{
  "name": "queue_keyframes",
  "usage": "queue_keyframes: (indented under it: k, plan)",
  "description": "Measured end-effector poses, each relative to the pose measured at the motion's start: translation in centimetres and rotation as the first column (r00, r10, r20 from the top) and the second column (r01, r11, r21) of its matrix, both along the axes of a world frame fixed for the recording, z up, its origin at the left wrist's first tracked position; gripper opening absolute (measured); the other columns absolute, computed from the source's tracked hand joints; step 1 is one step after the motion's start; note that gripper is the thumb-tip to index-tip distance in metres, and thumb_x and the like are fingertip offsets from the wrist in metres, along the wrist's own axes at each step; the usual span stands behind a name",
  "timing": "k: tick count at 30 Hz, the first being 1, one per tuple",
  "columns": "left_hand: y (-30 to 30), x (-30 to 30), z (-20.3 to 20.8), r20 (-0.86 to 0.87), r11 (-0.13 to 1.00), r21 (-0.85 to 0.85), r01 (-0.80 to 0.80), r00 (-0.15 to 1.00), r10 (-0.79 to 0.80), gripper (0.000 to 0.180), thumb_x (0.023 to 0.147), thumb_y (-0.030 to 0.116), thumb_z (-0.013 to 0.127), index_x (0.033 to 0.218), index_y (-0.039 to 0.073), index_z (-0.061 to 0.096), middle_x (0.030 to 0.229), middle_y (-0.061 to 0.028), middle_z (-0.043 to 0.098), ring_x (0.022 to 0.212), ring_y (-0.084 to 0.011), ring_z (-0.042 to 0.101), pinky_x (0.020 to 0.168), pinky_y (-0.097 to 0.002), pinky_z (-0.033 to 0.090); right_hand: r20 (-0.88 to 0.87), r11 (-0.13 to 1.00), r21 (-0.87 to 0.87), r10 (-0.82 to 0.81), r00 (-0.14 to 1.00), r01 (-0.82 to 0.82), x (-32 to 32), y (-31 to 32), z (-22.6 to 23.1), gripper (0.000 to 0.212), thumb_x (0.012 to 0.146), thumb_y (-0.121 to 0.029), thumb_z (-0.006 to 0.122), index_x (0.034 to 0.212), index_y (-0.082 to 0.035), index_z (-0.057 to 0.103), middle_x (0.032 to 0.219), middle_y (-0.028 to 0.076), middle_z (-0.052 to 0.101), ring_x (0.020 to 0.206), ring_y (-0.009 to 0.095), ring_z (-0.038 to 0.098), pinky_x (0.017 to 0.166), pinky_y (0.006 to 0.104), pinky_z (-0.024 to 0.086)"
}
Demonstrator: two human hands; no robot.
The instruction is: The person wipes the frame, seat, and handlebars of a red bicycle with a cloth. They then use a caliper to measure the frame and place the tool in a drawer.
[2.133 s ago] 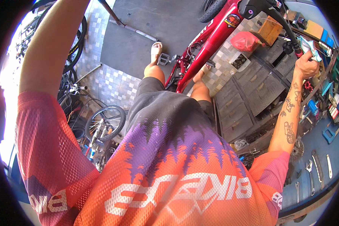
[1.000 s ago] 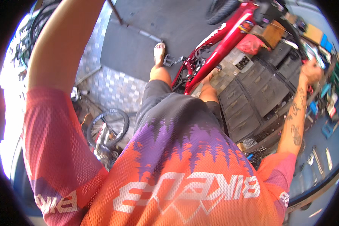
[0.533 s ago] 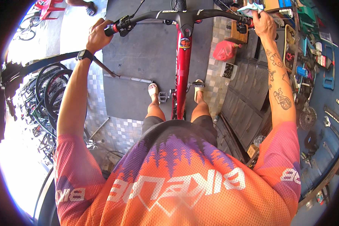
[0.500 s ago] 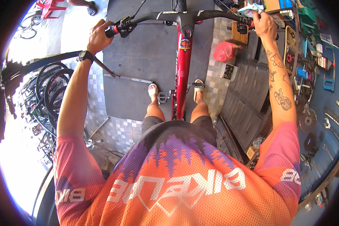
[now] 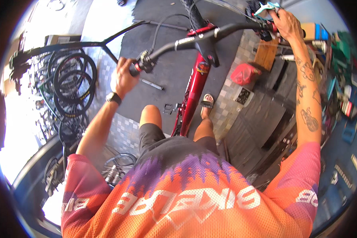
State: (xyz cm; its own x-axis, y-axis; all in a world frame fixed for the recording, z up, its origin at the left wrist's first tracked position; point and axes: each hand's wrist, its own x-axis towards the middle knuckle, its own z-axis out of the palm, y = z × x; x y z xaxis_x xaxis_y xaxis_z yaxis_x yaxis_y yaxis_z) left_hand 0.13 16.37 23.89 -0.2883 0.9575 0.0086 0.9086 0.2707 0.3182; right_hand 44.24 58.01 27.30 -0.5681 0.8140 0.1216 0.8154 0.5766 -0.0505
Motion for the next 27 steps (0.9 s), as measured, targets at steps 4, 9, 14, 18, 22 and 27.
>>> queue_keyframes:
  k: [4,9,14,18,22,27]
  plan:
    - [-3.9,7.3,-0.6,0.061,0.982,0.003,-0.191,0.980,0.191,0.047,0.072,0.010,0.077,0.118,0.013,0.068,0.106,-0.0115,0.061,0.094,-0.0366,0.067,0.081,-0.0458,0.056,0.059,0.964,-0.109,0.251,0.966,-0.244,-3.2,3.7,2.3,0.040,0.105,-0.038,0.051,0.111,-0.002,0.067,0.114,0.024,0.067,0.109,0.046,0.060,0.089,0.0497,0.047]
    - [-4.7,9.3,-1.7,0.056,0.949,-0.043,-0.313,0.947,0.315,0.051,0.067,0.011,0.077,0.118,0.014,0.069,0.108,-0.0107,0.057,0.093,-0.0326,0.064,0.084,-0.0431,0.055,0.017,0.935,-0.108,0.342,0.939,-0.339,-4.8,4.2,2.5,0.041,0.106,-0.038,0.047,0.117,-0.005,0.069,0.117,0.022,0.068,0.109,0.045,0.060,0.090,0.0488,0.048]
    - [-4.3,6.5,-3.0,0.003,0.957,-0.011,-0.289,0.957,0.289,0.049,0.065,0.013,0.077,0.114,0.015,0.070,0.108,-0.0096,0.055,0.097,-0.0298,0.061,0.088,-0.0398,0.053,0.119,0.978,-0.058,0.206,0.971,-0.200,-5.7,3.3,1.5,0.045,0.106,-0.044,0.046,0.110,-0.006,0.070,0.112,0.023,0.068,0.105,0.046,0.062,0.086,0.0520,0.049]
    - [-4.1,5.0,-3.0,-0.112,0.972,0.024,-0.235,0.965,0.236,0.052,0.068,0.016,0.077,0.118,0.017,0.069,0.115,-0.0106,0.056,0.109,-0.0300,0.059,0.093,-0.0418,0.048,0.121,0.978,-0.020,0.210,0.970,-0.209,-6.7,2.7,1.7,0.049,0.105,-0.044,0.042,0.106,-0.003,0.069,0.111,0.023,0.068,0.103,0.047,0.063,0.086,0.0540,0.048]
    - [-3.3,6.0,-0.8,-0.569,0.868,0.037,-0.495,0.704,0.426,0.064,0.076,0.035,0.082,0.135,0.018,0.064,0.141,-0.0133,0.051,0.129,-0.0319,0.053,0.110,-0.0499,0.038,0.167,0.986,-0.078,0.157,0.973,-0.146,-6.9,2.0,2.0,0.060,0.104,-0.051,0.038,0.106,-0.001,0.070,0.109,0.028,0.068,0.104,0.050,0.063,0.088,0.0572,0.047]
    - [-9.9,10.7,3.1,-0.023,0.646,0.149,-0.749,0.650,0.759,0.051,0.089,0.038,0.078,0.130,0.010,0.068,0.126,-0.0150,0.063,0.120,-0.0301,0.061,0.105,-0.0442,0.045,0.213,0.995,-0.096,0.006,0.977,0.014,-6.5,1.4,1.5,0.070,0.101,-0.058,0.033,0.109,0.001,0.071,0.116,0.031,0.067,0.113,0.051,0.062,0.097,0.0589,0.047]
